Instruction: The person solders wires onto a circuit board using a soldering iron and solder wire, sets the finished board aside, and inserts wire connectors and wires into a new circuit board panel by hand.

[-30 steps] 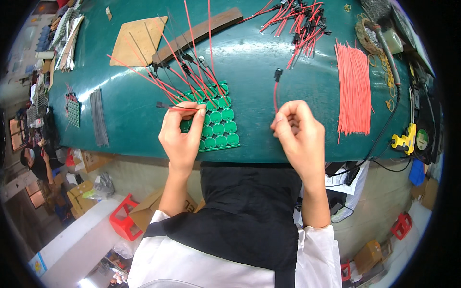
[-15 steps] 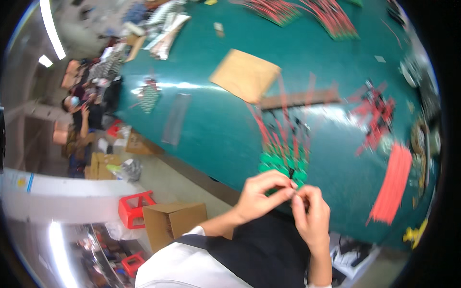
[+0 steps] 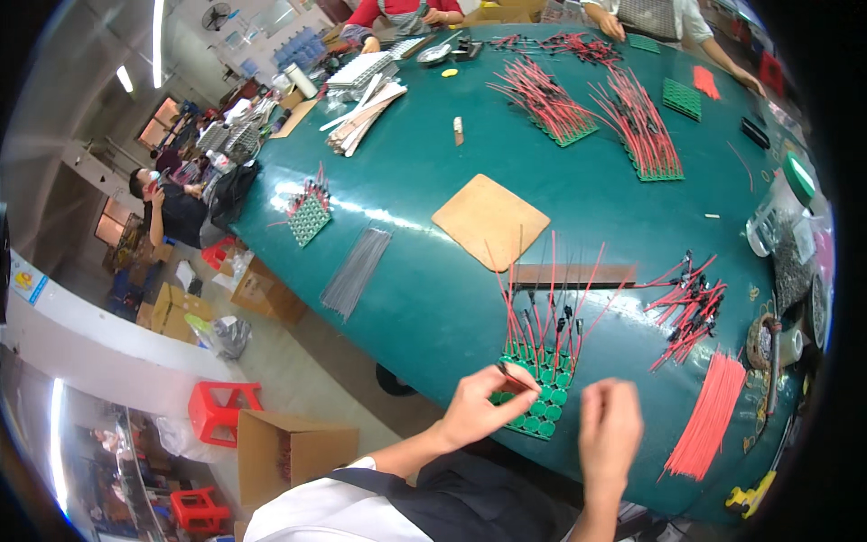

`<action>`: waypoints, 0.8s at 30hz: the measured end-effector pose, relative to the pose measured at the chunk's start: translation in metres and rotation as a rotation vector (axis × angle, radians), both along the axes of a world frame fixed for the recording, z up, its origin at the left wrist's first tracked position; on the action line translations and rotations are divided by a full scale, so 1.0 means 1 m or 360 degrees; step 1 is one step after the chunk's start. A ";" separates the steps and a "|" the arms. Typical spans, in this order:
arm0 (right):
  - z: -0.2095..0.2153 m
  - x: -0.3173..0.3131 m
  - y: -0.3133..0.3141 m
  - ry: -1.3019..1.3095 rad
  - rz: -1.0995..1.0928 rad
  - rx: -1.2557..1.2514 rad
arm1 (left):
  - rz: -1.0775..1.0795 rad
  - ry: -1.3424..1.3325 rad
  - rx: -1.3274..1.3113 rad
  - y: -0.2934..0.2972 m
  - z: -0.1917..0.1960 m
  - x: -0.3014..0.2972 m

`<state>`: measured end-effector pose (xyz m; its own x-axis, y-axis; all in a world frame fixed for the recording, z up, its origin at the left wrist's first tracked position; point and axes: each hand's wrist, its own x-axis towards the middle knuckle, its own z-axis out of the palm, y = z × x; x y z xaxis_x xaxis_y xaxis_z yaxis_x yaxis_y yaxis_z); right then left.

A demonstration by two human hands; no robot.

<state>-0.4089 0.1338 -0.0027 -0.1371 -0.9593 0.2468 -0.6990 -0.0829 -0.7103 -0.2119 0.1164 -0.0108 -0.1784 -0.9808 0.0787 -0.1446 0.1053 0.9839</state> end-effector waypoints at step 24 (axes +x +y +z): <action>-0.027 -0.051 0.013 -0.0942 -0.0509 0.0284 | 0.0328 -0.0081 -0.0121 -0.021 -0.042 0.016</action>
<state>-0.4602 0.1473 -0.0295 -0.4825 -0.8684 -0.1142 -0.1604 0.2158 -0.9632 -0.1961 0.0951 -0.0533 0.0196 -0.9885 0.1497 -0.2197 0.1418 0.9652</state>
